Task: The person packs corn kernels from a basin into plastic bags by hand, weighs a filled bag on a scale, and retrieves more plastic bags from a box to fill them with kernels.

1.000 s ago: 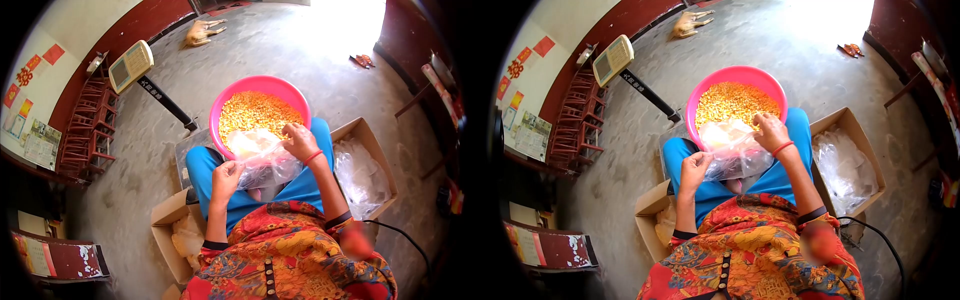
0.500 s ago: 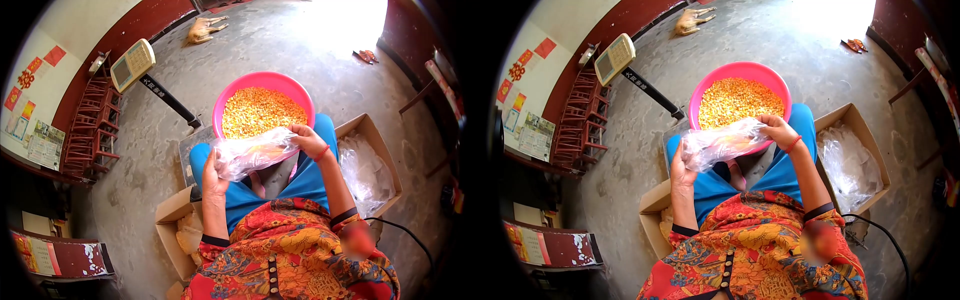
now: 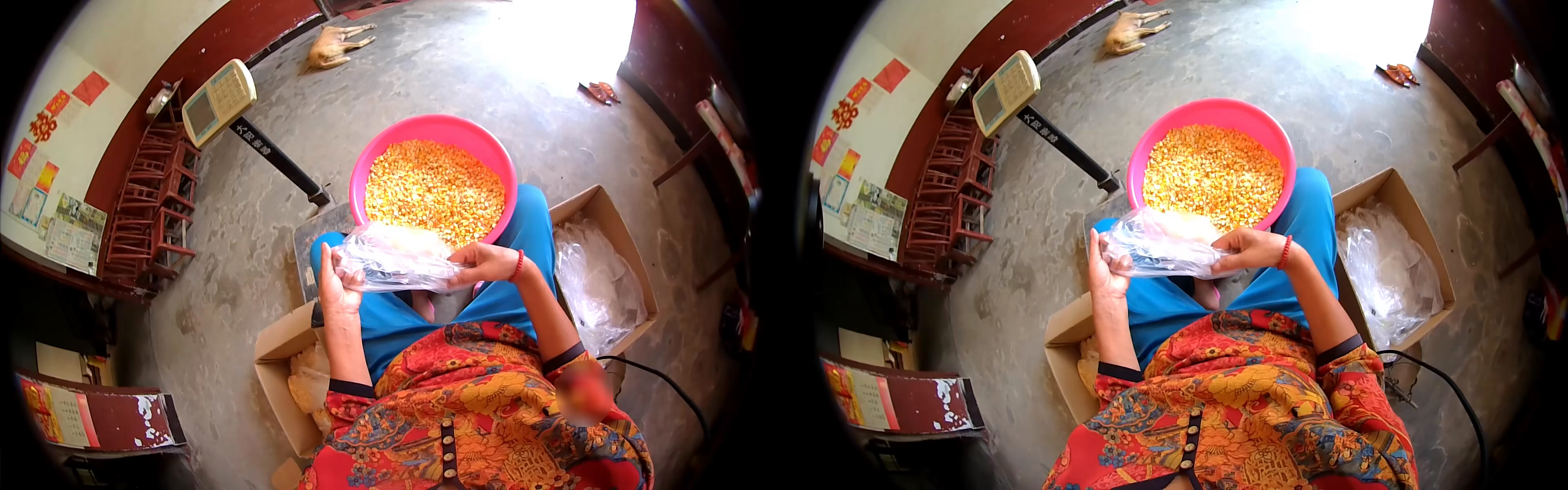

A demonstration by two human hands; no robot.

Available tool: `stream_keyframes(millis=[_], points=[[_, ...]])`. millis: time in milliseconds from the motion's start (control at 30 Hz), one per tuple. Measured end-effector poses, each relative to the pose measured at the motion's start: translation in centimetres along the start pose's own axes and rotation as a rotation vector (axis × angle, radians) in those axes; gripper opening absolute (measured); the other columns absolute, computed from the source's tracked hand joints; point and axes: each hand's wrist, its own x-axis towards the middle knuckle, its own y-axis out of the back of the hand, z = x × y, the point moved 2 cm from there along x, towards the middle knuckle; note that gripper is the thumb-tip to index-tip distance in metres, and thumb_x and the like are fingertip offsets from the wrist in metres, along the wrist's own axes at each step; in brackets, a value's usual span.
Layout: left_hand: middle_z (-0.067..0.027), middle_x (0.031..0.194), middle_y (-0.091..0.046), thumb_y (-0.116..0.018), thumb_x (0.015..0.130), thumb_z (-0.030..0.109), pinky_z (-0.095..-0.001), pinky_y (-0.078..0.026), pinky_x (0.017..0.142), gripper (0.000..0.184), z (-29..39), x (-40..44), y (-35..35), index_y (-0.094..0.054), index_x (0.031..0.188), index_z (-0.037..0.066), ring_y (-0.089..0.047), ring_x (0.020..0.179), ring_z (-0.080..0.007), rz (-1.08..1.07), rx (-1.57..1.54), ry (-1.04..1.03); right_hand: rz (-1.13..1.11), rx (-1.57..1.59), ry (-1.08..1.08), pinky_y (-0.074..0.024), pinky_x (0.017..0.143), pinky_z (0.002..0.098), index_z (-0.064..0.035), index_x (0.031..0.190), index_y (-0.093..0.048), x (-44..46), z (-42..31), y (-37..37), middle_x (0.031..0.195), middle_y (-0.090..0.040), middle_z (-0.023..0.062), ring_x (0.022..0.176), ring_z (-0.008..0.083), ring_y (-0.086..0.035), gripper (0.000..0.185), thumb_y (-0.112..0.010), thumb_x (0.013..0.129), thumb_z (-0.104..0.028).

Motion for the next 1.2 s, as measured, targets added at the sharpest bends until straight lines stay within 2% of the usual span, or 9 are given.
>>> stream_keyframes(millis=[67, 133, 233, 367, 433, 567, 867, 933, 1200], points=[[0.0035, 0.067, -0.054, -0.062, 0.083, 0.037, -0.0214, -0.036, 0.040, 0.023, -0.3, 0.0, 0.4, -0.055, 0.078, 0.015, -0.050, 0.052, -0.0080, -0.026, 0.070, -0.027, -0.023, -0.050, -0.051, -0.0441, 0.077, 0.0231, 0.0027, 0.112, -0.054, 0.2, -0.1, -0.1, 0.097, -0.061, 0.0040, 0.087, 0.0074, -0.054, 0.033, -0.056, 0.087, -0.018], [0.0013, 0.080, -0.059, -0.066, 0.081, 0.023, -0.0206, -0.044, 0.049, 0.022, -0.3, -1.4, -1.7, -0.056, 0.095, 0.010, -0.056, 0.063, -0.0076, -0.236, 0.352, -0.154, 0.444, 0.588, 0.178, -0.0457, 0.068, 0.0246, -0.0004, 0.096, -0.061, -0.3, 0.2, 0.7, 0.087, -0.062, 0.0031, 0.077, 0.0099, -0.057, 0.026, -0.051, 0.091, -0.023], [0.0028, 0.080, -0.060, -0.065, 0.081, 0.010, -0.0178, -0.045, 0.072, 0.024, -2.3, -2.2, -3.6, -0.057, 0.103, 0.004, -0.058, 0.075, -0.0067, -0.355, 0.753, -0.439, 0.606, 1.014, 0.405, -0.0498, 0.069, 0.0291, -0.0026, 0.103, -0.057, -0.1, -1.7, 1.8, 0.090, -0.063, 0.0070, 0.077, 0.0159, -0.061, 0.026, -0.046, 0.092, -0.024], [0.0047, 0.071, -0.057, -0.060, 0.086, 0.014, -0.0161, -0.043, 0.062, 0.013, -4.1, -0.7, -2.4, -0.062, 0.092, 0.003, -0.054, 0.068, -0.0028, -0.332, 0.667, -0.259, 0.567, 1.029, 0.420, -0.0518, 0.072, 0.0305, -0.0027, 0.105, -0.055, -1.0, 0.7, 4.0, 0.094, -0.063, 0.0080, 0.081, 0.0165, -0.062, 0.026, -0.047, 0.092, -0.023], [0.0057, 0.063, -0.055, -0.055, 0.090, 0.019, -0.0147, -0.038, 0.053, 0.021, -3.8, -0.8, -2.8, -0.064, 0.080, 0.003, -0.048, 0.058, -0.0003, -0.242, 0.601, -0.235, 0.198, 1.160, 0.402, -0.0525, 0.075, 0.0305, -0.0022, 0.105, -0.056, -0.8, 0.4, 4.0, 0.094, -0.063, 0.0077, 0.084, 0.0177, -0.063, 0.025, -0.048, 0.091, -0.022], [0.0034, 0.058, -0.053, -0.049, 0.093, 0.031, -0.0172, -0.032, 0.046, 0.034, -3.1, -0.9, -3.2, -0.063, 0.075, 0.006, -0.040, 0.049, -0.0025, -0.199, 0.424, -0.193, 0.814, 0.650, 0.125, -0.0499, 0.065, 0.0253, 0.0000, 0.106, -0.056, 0.0, 0.7, 2.6, 0.087, -0.062, 0.0041, 0.074, 0.0114, -0.060, 0.025, -0.051, 0.090, -0.018], [0.0039, 0.053, -0.045, -0.051, 0.091, 0.031, -0.0194, -0.029, 0.046, 0.035, -4.3, 0.3, -2.6, -0.061, 0.072, 0.004, -0.039, 0.048, -0.0032, -0.239, 0.400, -0.166, 0.646, 0.242, 0.249, -0.0433, 0.071, 0.0210, -0.0016, 0.108, -0.056, 0.2, -5.7, 1.2, 0.089, -0.059, 0.0009, 0.079, 0.0066, -0.053, 0.031, -0.064, 0.079, -0.009], [0.0043, 0.053, -0.045, -0.052, 0.091, 0.030, -0.0192, -0.029, 0.046, 0.034, -4.2, 0.5, -2.4, -0.061, 0.072, 0.003, -0.038, 0.048, -0.0028, -0.236, 0.388, -0.170, 0.802, -0.078, -0.085, -0.0439, 0.064, 0.0209, 0.0005, 0.097, -0.060, 0.4, -4.6, 2.4, 0.080, -0.059, 0.0007, 0.072, 0.0068, -0.053, 0.022, -0.066, 0.079, -0.010], [0.0087, 0.051, -0.040, -0.051, 0.091, 0.025, -0.0180, -0.025, 0.044, 0.028, -3.7, 0.7, -3.7, -0.065, 0.081, 0.004, -0.030, 0.045, -0.0008, -0.435, 0.544, 0.048, 0.985, -0.736, 0.344, -0.0467, 0.076, 0.0293, -0.0006, 0.098, -0.059, 2.6, -5.2, 6.5, 0.091, -0.062, 0.0109, 0.084, 0.0214, -0.060, 0.024, -0.061, 0.074, -0.003]])
